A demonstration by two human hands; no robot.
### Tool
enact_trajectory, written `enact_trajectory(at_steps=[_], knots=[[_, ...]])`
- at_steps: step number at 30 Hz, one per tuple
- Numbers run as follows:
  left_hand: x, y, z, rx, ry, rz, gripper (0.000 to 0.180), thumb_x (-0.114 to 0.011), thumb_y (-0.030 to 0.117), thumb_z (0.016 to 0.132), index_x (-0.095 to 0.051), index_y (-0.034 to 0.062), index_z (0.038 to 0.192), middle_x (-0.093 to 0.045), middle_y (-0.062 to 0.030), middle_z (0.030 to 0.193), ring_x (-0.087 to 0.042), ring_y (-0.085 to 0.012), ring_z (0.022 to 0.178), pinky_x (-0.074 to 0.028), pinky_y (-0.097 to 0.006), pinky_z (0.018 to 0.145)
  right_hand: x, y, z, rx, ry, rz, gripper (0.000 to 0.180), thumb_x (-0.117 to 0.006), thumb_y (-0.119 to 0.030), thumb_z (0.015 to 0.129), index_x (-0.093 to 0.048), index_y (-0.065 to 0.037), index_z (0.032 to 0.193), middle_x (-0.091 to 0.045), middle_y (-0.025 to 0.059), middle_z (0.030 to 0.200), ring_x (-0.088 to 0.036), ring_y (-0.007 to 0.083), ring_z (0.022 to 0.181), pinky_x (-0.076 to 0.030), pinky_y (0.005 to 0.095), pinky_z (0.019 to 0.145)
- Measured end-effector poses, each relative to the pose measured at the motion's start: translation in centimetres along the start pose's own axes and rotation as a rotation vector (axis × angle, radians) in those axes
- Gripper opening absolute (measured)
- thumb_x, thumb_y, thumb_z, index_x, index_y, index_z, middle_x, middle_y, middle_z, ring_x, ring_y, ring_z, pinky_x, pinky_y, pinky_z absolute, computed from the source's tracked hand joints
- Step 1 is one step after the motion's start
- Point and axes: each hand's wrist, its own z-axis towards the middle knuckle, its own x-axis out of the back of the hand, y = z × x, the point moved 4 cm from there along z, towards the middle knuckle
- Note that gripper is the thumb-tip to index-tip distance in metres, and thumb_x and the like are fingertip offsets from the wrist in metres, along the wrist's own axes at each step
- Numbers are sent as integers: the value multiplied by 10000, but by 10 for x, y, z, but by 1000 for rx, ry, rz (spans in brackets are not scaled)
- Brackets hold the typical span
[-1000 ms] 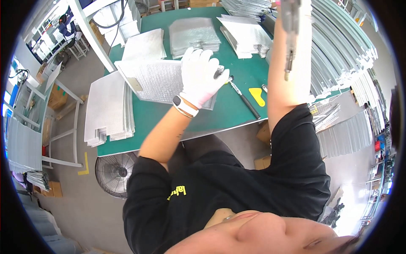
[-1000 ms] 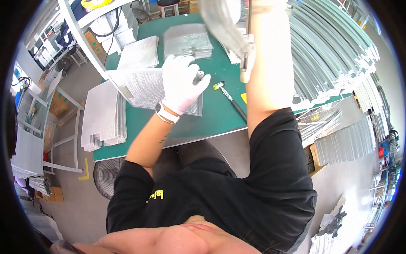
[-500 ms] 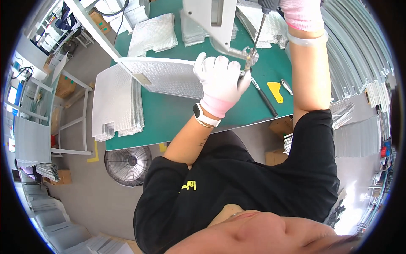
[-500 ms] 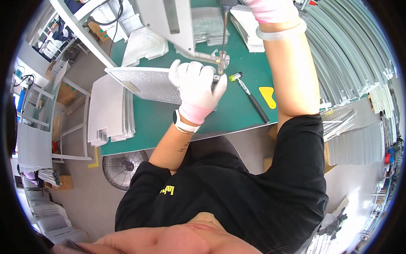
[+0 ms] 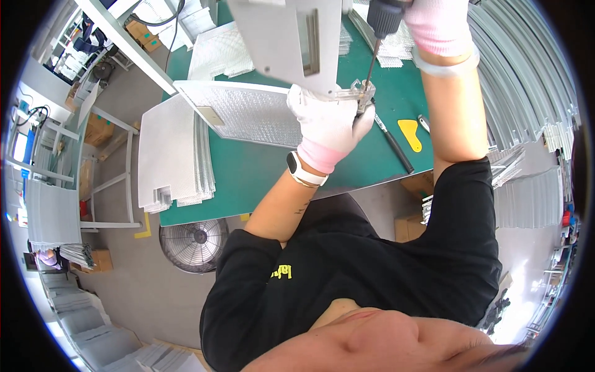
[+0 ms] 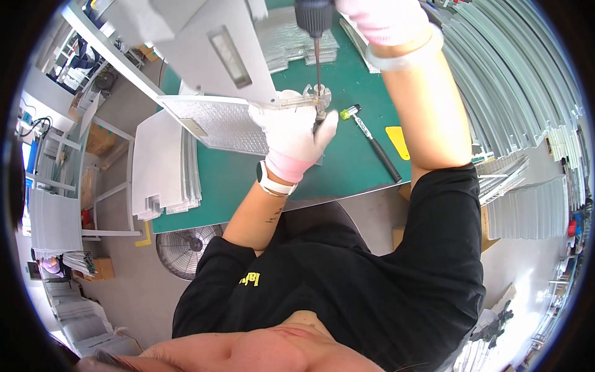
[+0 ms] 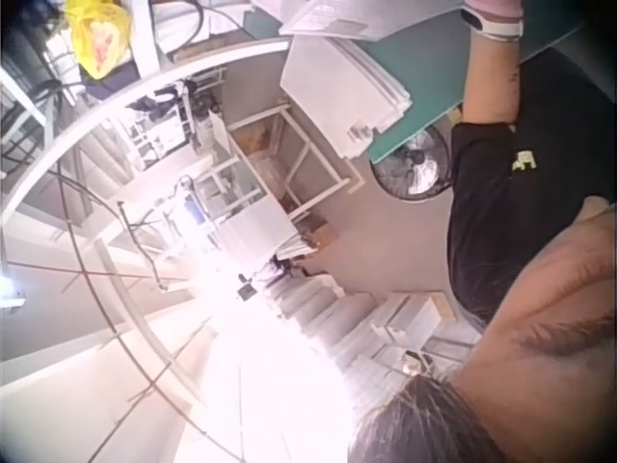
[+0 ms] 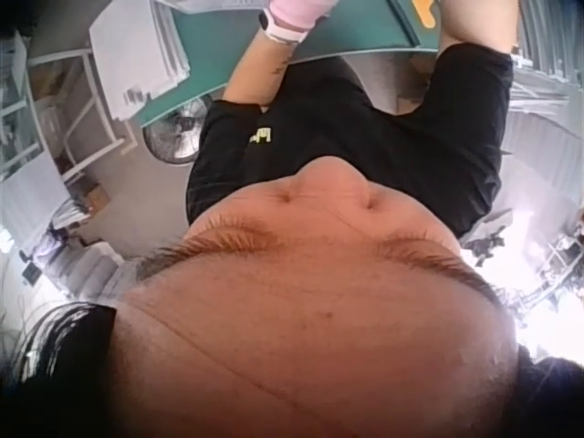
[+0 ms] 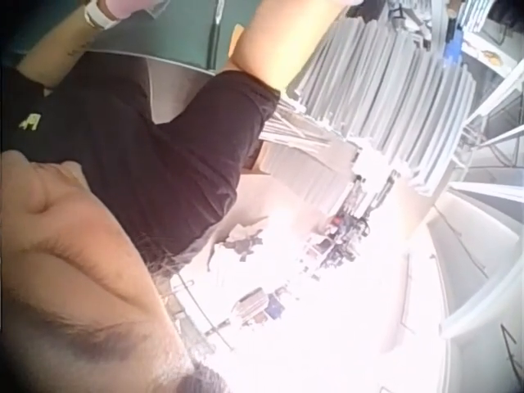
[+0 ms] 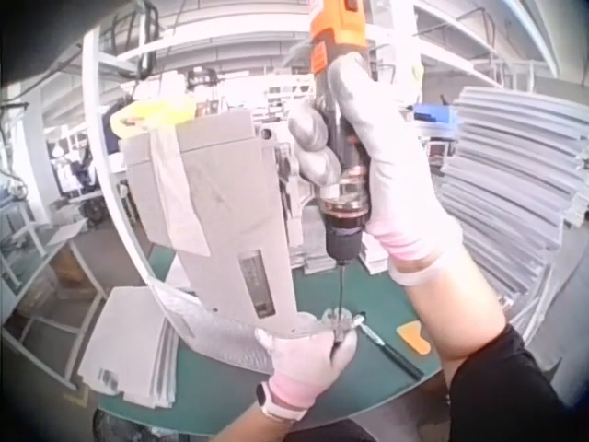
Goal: Assembling filter units by placing mesh sheets into frames and securing them with power tools and a hammer.
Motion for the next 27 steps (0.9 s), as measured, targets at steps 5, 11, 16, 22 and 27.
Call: enact_trajectory(at_steps=[5,11,16,22,27], knots=[[-12,0,-1,57,38,-227,275,-717,336,795,-707,111,954,-552,-83,809,-540,-319,788,-409,-507,733,-3,17,-14,-118,-416,100,359,-604,-380,1003,-546,-77,1187,-563,28,738,-510,77,530,-375,183,457],[-1,1,0,2,46,-169,269,-715,331,795,-691,97,926,-555,-104,820,-535,-326,822,-414,-489,786,-8,33,-5,-122,-614,316,420,-569,-341,1015,-488,-36,1291,-539,42,734,-469,93,508,-362,194,455],[4,2,-1,-29,28,-146,263,-721,319,788,-693,101,932,-561,-102,826,-536,-326,831,-419,-481,818,-9,27,-19,-233,-411,180,394,-558,-340,1019,-511,-30,1258,-566,48,743,-492,91,519,-377,192,461],[8,-1,-3,-26,65,-229,259,-764,254,768,-712,101,971,-595,-61,805,-573,-279,761,-447,-432,720,-7,36,-26,-386,-299,679,411,-555,-338,1023,-496,-24,1282,-517,43,731,-457,93,496,-386,199,456],[3,-4,-11,24,40,-323,303,-779,285,753,-707,86,970,-652,-40,870,-584,-292,839,-423,-474,834,0,30,-24,-275,-216,342,437,-568,-345,1016,-478,-30,1304,-508,42,723,-453,96,499,-371,201,449]])
